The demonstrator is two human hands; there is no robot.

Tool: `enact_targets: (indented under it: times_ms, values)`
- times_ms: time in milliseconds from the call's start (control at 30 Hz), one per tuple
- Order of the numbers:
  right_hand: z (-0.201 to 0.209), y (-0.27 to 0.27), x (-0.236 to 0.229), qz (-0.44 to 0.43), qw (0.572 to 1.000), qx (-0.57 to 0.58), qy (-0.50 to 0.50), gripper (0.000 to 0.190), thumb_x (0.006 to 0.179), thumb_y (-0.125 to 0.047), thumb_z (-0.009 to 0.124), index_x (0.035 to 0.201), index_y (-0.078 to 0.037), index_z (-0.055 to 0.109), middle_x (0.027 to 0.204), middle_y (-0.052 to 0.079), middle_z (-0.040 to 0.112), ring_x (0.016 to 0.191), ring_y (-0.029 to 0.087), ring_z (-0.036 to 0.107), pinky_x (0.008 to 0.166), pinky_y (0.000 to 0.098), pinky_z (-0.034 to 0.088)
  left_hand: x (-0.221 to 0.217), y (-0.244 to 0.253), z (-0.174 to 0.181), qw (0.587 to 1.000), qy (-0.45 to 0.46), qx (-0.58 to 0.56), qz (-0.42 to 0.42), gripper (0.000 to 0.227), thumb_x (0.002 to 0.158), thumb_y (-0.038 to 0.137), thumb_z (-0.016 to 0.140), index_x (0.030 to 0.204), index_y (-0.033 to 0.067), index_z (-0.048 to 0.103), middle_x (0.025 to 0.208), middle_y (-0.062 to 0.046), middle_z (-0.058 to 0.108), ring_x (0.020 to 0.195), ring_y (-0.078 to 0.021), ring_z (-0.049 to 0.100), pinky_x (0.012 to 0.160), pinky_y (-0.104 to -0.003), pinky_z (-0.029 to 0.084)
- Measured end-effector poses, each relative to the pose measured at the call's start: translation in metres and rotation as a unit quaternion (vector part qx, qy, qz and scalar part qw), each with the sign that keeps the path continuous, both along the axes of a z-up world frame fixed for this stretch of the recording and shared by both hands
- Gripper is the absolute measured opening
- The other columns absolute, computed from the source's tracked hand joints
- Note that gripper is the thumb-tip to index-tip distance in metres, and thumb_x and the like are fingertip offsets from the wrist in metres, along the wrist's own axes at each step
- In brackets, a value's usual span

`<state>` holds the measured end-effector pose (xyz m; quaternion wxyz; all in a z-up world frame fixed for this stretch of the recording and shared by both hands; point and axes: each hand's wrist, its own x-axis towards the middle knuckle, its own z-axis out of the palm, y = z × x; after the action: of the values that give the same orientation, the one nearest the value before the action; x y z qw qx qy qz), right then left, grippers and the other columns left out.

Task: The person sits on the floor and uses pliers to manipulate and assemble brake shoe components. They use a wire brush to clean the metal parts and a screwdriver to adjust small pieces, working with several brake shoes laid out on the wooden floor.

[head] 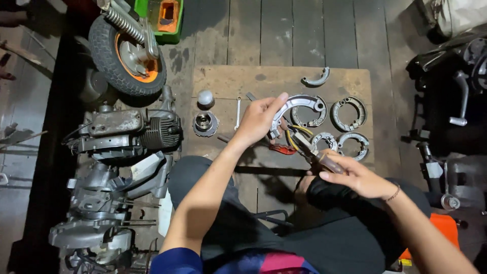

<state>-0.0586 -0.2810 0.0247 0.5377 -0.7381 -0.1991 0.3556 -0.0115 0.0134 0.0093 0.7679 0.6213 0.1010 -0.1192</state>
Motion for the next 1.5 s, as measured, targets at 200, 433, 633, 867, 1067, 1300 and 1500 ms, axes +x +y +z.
enact_targets:
  times_ms: [200, 433, 633, 867, 1067, 1300, 1500]
  values:
    - [0.026, 0.003, 0.02, 0.025, 0.996, -0.073, -0.05, 0.028, 0.096, -0.015, 0.072, 0.076, -0.002, 0.059, 0.087, 0.007, 0.045, 0.087, 0.019, 0.048, 0.082, 0.04, 0.042, -0.014, -0.006, 0.028, 0.993, -0.044, 0.106, -0.02, 0.05, 0.094, 0.054, 0.066, 0.083, 0.006, 0.077, 0.073, -0.015, 0.071, 0.075, -0.015, 0.061, 0.07, -0.04, 0.055]
    - [0.02, 0.004, 0.018, -0.014, 0.994, -0.096, 0.043, 0.024, 0.097, -0.022, 0.067, 0.101, -0.001, 0.079, 0.082, 0.009, 0.067, 0.08, 0.019, 0.058, 0.078, 0.0394, 0.051, -0.012, -0.007, 0.022, 0.993, -0.055, 0.093, -0.04, 0.049, 0.095, 0.053, 0.065, 0.082, 0.007, 0.076, 0.077, -0.012, 0.074, 0.082, -0.0148, 0.061, 0.081, -0.037, 0.053]
    - [0.036, 0.002, 0.021, 0.109, 0.972, -0.199, -0.066, 0.026, 0.096, -0.037, 0.061, 0.099, -0.012, 0.071, 0.07, -0.001, 0.064, 0.06, 0.012, 0.051, 0.06, 0.0278, 0.046, -0.013, -0.002, 0.043, 0.993, 0.007, 0.032, -0.111, 0.05, 0.093, 0.041, 0.059, 0.094, -0.0068, 0.072, 0.081, -0.013, 0.077, 0.041, -0.0138, 0.053, 0.033, -0.028, 0.047]
    - [0.058, 0.019, 0.024, 0.136, 0.95, -0.263, -0.097, 0.021, 0.094, -0.037, 0.062, 0.102, -0.02, 0.073, 0.062, -0.001, 0.071, 0.049, 0.014, 0.053, 0.052, 0.03, 0.046, -0.015, -0.009, 0.042, 0.987, 0.024, 0.07, -0.146, 0.047, 0.093, 0.042, 0.06, 0.088, -0.0041, 0.071, 0.076, -0.01, 0.075, 0.045, -0.0142, 0.056, 0.037, -0.029, 0.05]
    - [0.059, 0.018, 0.023, 0.128, 0.944, -0.26, -0.156, 0.019, 0.091, -0.036, 0.067, 0.096, -0.018, 0.072, 0.063, -0.002, 0.073, 0.049, 0.015, 0.056, 0.052, 0.031, 0.048, -0.016, -0.01, 0.043, 0.984, 0.036, 0.074, -0.156, 0.047, 0.092, 0.041, 0.06, 0.089, -0.0043, 0.071, 0.077, -0.01, 0.075, 0.046, -0.015, 0.056, 0.036, -0.03, 0.052]
    - [0.062, 0.019, 0.022, 0.138, 0.942, -0.236, -0.194, 0.018, 0.09, -0.032, 0.069, 0.091, -0.013, 0.069, 0.071, 0.001, 0.074, 0.051, 0.019, 0.06, 0.055, 0.0344, 0.051, -0.017, -0.014, 0.037, 0.981, 0.019, 0.079, -0.174, 0.049, 0.092, 0.042, 0.061, 0.081, -0.0052, 0.067, 0.059, -0.007, 0.054, 0.044, -0.0176, 0.054, 0.034, -0.032, 0.054]
    - [0.063, 0.021, 0.021, 0.135, 0.944, -0.226, -0.199, 0.018, 0.089, -0.029, 0.069, 0.093, -0.012, 0.07, 0.083, 0.0, 0.077, 0.06, 0.02, 0.066, 0.062, 0.0346, 0.054, -0.017, -0.015, 0.036, 0.98, 0.026, 0.089, -0.179, 0.051, 0.091, 0.044, 0.061, 0.085, -0.0058, 0.07, 0.058, -0.006, 0.052, 0.045, -0.0181, 0.056, 0.034, -0.032, 0.056]
